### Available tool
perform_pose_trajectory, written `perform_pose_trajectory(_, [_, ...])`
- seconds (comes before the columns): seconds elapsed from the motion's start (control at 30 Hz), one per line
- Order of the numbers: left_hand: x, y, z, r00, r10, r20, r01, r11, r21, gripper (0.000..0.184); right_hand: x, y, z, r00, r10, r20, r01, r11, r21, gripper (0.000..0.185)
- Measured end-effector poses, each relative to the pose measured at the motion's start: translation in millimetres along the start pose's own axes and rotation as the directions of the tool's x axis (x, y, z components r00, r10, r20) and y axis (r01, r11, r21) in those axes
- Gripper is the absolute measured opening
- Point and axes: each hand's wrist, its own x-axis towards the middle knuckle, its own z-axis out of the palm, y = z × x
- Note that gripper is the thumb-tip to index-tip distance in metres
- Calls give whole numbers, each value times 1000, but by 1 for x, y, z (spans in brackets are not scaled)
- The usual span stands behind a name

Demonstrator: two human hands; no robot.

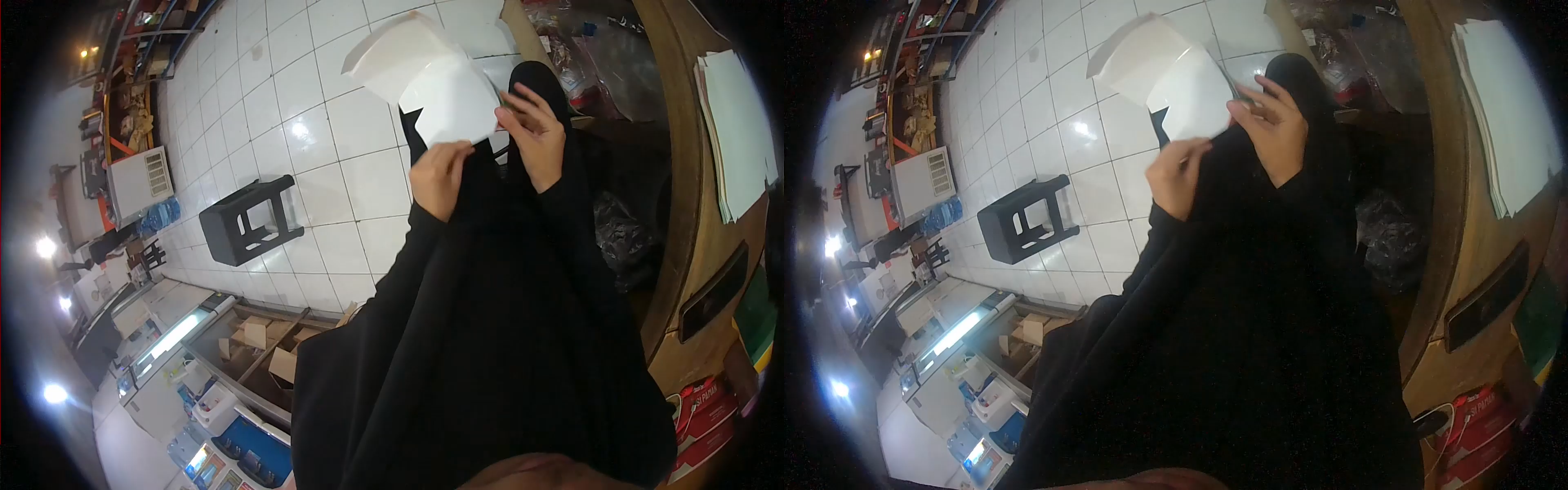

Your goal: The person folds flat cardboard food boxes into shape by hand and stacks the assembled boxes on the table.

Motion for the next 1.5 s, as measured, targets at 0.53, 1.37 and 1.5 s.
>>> perform_pose_trajectory(0.53, [57,104,-36,961,-106,255,272,514,-813,16,-17,-98,-17,657,-751,71,722,599,-347,17])
perform_pose_trajectory(1.37, [44,111,-28,968,-124,217,245,301,-922,16,-17,-116,-21,692,-694,197,716,625,-312,18])
perform_pose_trajectory(1.5, [42,115,-28,969,-152,194,232,295,-927,16,-16,-123,-23,706,-660,256,706,629,-326,19])
